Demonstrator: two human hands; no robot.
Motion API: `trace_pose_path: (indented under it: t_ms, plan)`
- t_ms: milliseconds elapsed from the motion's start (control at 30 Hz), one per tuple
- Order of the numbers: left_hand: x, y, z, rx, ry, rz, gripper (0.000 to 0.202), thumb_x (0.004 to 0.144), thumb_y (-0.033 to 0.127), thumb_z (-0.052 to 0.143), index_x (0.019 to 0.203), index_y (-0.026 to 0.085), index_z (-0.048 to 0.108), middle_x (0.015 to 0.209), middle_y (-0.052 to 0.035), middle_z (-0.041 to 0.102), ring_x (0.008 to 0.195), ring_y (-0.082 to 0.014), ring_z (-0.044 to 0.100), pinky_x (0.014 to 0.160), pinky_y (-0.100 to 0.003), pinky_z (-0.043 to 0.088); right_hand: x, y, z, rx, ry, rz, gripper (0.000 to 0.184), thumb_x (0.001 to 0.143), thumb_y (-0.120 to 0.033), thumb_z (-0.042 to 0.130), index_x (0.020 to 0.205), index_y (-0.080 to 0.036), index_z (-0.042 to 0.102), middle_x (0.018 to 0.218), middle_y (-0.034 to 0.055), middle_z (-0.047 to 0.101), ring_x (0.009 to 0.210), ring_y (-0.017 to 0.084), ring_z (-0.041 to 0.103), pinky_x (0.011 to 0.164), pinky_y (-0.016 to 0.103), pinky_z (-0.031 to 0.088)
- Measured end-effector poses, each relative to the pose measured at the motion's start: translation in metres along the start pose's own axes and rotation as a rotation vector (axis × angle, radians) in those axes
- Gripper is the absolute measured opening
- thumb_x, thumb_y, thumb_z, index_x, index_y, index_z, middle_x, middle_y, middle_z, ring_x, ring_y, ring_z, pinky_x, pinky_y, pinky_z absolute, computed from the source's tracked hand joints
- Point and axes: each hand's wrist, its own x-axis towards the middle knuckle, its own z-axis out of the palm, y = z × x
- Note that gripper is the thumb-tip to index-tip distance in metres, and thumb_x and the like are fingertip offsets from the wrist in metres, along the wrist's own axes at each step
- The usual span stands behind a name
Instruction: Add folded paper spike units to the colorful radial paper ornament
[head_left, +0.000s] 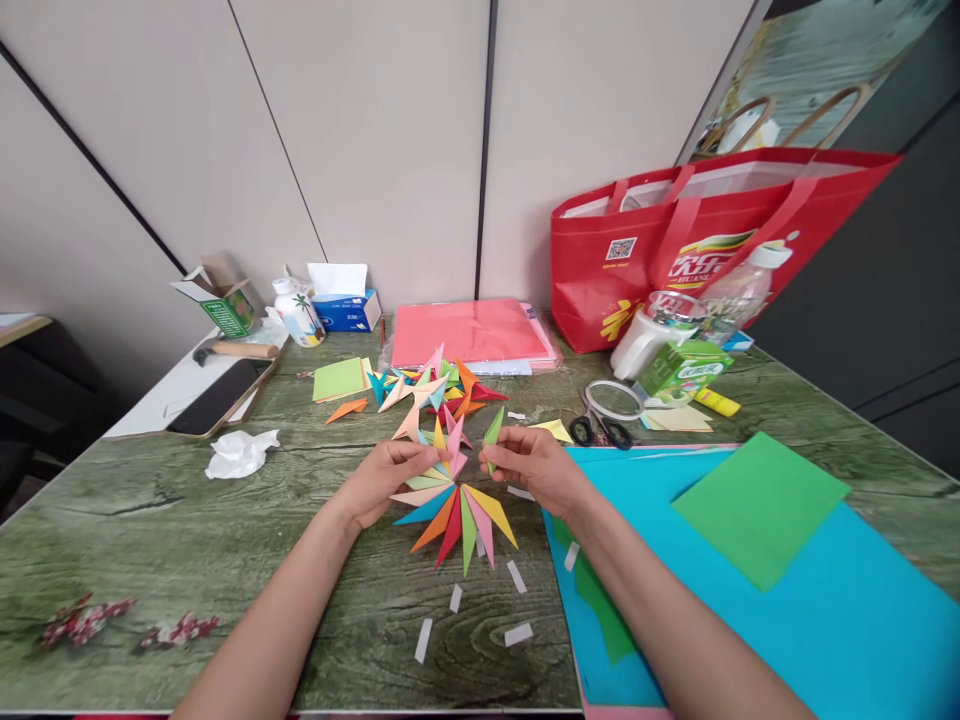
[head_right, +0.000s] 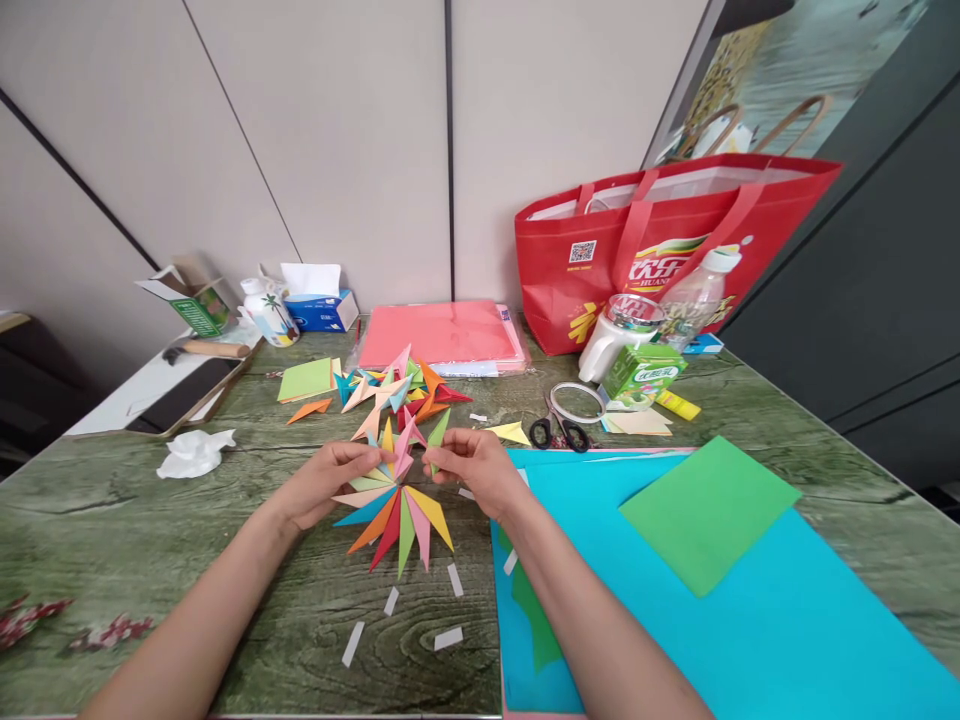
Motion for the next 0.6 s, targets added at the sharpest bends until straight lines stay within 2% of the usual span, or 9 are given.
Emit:
trace_pose_path:
  t_ms: [133, 267, 433, 600]
  plan:
    - [0.0, 0.0, 0.0, 0.026, -0.006, 0.007, 0.038, 0.061, 0.041, 0.071, 0.085, 0.012, 0.071, 0.059, -0.0029, 0.061, 0.047, -0.0076, 0.045, 0.043, -0.019, 0.031, 0.002, 0.003, 0.002, 0.012, 0.09, -0.01, 0.024, 0.056, -0.032, 0.076, 0.062, -0.014, 0.061, 0.06, -0.0009, 0.061, 0.058, 0.01, 0.059, 0.059, 0.023, 0.051]
    - [0.0, 0.0, 0.001, 0.061, -0.002, 0.03, 0.037, 0.062, 0.042, 0.07, 0.085, 0.012, 0.071, 0.06, -0.0029, 0.062, 0.048, -0.0074, 0.044, 0.043, -0.018, 0.03, 0.005, 0.006, 0.002, 0.03, 0.091, 0.031, 0.025, 0.057, -0.034, 0.075, 0.066, -0.014, 0.064, 0.063, -0.0026, 0.058, 0.057, 0.009, 0.058, 0.063, 0.027, 0.054]
    - [0.0, 0.0, 0.002, 0.121, -0.011, 0.074, 0.035, 0.064, 0.041, 0.069, 0.083, 0.012, 0.072, 0.056, -0.002, 0.061, 0.048, -0.0073, 0.042, 0.046, -0.02, 0.029, 0.006, 0.008, 0.001, 0.008, 0.117, 0.067, 0.025, 0.059, -0.035, 0.074, 0.065, -0.012, 0.064, 0.061, -0.0021, 0.056, 0.053, 0.007, 0.054, 0.056, 0.023, 0.055]
    - [-0.001, 0.0, 0.004, 0.142, -0.021, 0.089, 0.034, 0.065, 0.041, 0.068, 0.084, 0.013, 0.072, 0.051, -0.0013, 0.06, 0.052, -0.0096, 0.046, 0.05, -0.021, 0.033, 0.006, 0.011, 0.001, 0.001, 0.097, 0.091, 0.026, 0.06, -0.035, 0.074, 0.065, -0.012, 0.063, 0.063, -0.0017, 0.056, 0.057, 0.008, 0.056, 0.058, 0.022, 0.055]
